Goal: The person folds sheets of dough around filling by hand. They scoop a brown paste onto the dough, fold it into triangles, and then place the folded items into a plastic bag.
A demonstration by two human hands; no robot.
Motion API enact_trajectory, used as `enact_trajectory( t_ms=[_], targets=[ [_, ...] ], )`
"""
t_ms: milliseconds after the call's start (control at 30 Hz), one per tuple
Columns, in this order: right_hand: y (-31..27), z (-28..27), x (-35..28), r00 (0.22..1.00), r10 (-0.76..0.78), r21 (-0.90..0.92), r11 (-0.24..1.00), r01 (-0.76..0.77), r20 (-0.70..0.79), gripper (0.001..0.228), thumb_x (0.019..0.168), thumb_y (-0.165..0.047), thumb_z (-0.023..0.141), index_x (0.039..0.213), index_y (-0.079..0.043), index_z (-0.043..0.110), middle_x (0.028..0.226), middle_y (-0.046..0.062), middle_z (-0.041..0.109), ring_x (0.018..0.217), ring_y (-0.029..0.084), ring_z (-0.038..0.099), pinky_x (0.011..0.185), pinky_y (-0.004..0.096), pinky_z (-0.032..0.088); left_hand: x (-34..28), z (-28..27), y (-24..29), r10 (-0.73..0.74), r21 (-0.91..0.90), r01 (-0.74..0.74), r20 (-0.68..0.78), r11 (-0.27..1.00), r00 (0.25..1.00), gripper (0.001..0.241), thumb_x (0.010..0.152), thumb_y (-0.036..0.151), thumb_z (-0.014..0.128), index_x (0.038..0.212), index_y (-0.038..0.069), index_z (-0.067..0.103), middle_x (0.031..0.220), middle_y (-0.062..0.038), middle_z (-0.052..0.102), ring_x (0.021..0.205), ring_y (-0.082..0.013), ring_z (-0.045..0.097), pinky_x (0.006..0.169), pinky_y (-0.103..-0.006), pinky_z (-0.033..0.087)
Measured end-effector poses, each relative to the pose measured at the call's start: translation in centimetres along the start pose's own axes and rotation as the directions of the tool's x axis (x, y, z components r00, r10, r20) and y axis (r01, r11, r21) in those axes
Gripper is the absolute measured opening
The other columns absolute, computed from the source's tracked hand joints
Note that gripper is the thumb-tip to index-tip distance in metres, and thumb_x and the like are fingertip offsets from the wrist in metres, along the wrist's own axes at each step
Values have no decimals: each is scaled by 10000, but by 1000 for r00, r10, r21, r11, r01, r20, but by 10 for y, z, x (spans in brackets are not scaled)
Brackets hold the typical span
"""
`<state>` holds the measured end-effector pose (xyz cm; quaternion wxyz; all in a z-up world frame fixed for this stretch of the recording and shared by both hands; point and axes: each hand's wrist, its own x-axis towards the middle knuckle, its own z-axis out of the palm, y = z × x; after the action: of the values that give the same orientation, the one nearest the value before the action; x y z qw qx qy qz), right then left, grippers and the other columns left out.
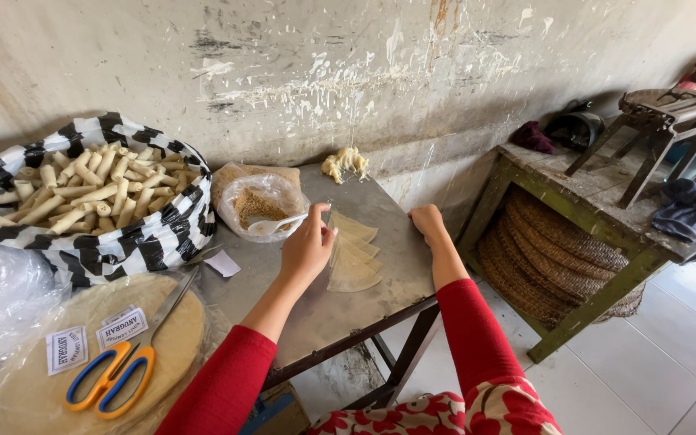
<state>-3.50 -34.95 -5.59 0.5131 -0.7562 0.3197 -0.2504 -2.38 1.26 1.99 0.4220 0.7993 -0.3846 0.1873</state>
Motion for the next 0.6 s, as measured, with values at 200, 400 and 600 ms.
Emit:
enact_trajectory(
  t_ms=[200, 400, 600],
  targets=[
    [-1, -12, -14, 987, -152, -419, 893, 163, 61, 498, 982, -412, 595, 1030, 62, 740, 1022, 323, 725, 1012, 446, 708, 916, 433, 534, 2, -3, -1, 8, -24, -8, -1, 1000, 1000, 440, 951, 191, 679, 1325, 128, 457, 840, -38, 693, 729, -260, 695, 595, -406, 524],
    [4, -24, -12, 975, -213, -416, 882, 222, 71, 536, 1026, -438, 572, 1024, 68, 750, 999, 280, 707, 988, 451, 651, 883, 437, 511, 3, -3, 0, 13, -2, -13, 10, 1000, 1000, 440, 953, 196, 682, 1324, 123, 457, 843, -42, 689, 720, -261, 697, 584, -400, 529],
    [8, -68, -25, 927, 79, -163, 986, -19, 368, 463, 1049, -419, 668, 949, 32, 697, 721, 3, 492, 622, 140, 421, 604, 330, 402, 6, -2, -2, 17, 23, -18, 37, 1000, 999, 427, 958, 194, 675, 1315, 104, 458, 847, -45, 697, 681, -252, 697, 542, -388, 529]
  ],
)
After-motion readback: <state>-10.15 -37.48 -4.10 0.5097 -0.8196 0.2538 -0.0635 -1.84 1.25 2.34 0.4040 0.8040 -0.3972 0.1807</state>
